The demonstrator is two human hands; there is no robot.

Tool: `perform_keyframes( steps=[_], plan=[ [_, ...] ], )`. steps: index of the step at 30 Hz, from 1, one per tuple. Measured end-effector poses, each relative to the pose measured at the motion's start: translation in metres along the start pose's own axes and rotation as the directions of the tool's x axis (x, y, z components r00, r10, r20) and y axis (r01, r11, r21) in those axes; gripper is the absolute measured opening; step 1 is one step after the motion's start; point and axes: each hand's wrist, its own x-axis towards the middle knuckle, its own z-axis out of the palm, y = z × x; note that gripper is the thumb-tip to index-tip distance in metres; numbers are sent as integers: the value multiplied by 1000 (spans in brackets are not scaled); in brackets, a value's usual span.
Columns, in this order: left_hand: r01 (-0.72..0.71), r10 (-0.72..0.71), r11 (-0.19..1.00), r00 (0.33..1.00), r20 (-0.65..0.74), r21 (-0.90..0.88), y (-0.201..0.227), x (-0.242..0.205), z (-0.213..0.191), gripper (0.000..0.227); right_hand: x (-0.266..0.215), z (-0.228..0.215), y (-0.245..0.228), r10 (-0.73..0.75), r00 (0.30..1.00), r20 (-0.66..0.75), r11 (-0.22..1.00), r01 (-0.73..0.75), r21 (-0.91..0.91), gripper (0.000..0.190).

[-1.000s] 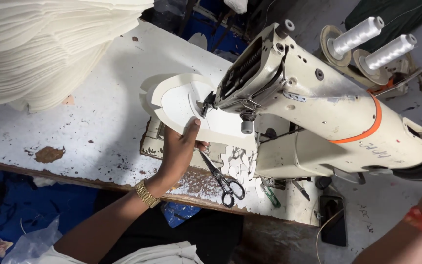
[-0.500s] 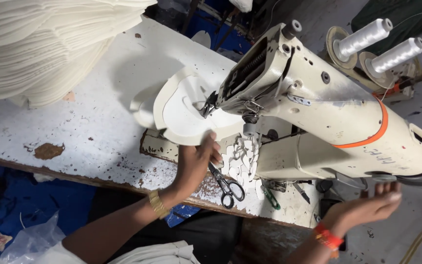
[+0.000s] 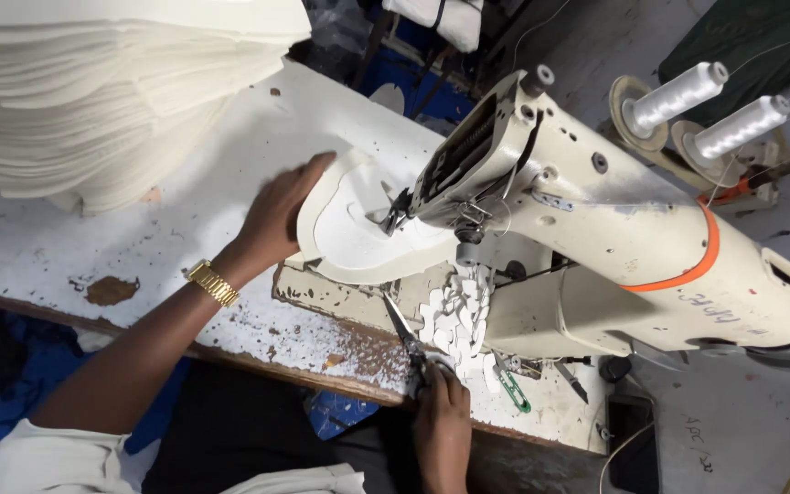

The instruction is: Sewing pieces of white fabric together using an industrial sewing machine to construct shoe uppers.

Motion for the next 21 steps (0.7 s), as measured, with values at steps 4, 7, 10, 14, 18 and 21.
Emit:
perform_keyframes(
  steps=[4, 7, 10, 14, 18, 21],
  plan=[
    [195, -170, 972, 968, 186, -128, 8, -10, -3, 97, -8, 1, -4, 73, 988, 135, 997, -72, -7, 70],
    [432, -389, 862, 899, 200, -264, 1, -35, 12, 102, -23, 12, -3, 192, 935, 297, 981, -173, -89, 88],
    [440, -444, 736, 887, 124, -514, -15, -61, 34, 93, -30, 20, -17, 300, 870, 392, 923, -369, 113, 83],
    [348, -409, 788, 912, -10, -509, 24, -57, 18, 65, -19, 18, -57, 89, 977, 195, 857, -175, 485, 73],
    [418, -482, 766, 876, -6, -489, 37, -60, 16, 44, 29, -11, -114, -21, 996, 91, 881, -25, 473, 80],
    [396, -477, 756, 879, -24, -522, 41, -64, 15, 42, 50, -2, -119, 9, 983, 184, 879, -96, 467, 80]
  ],
)
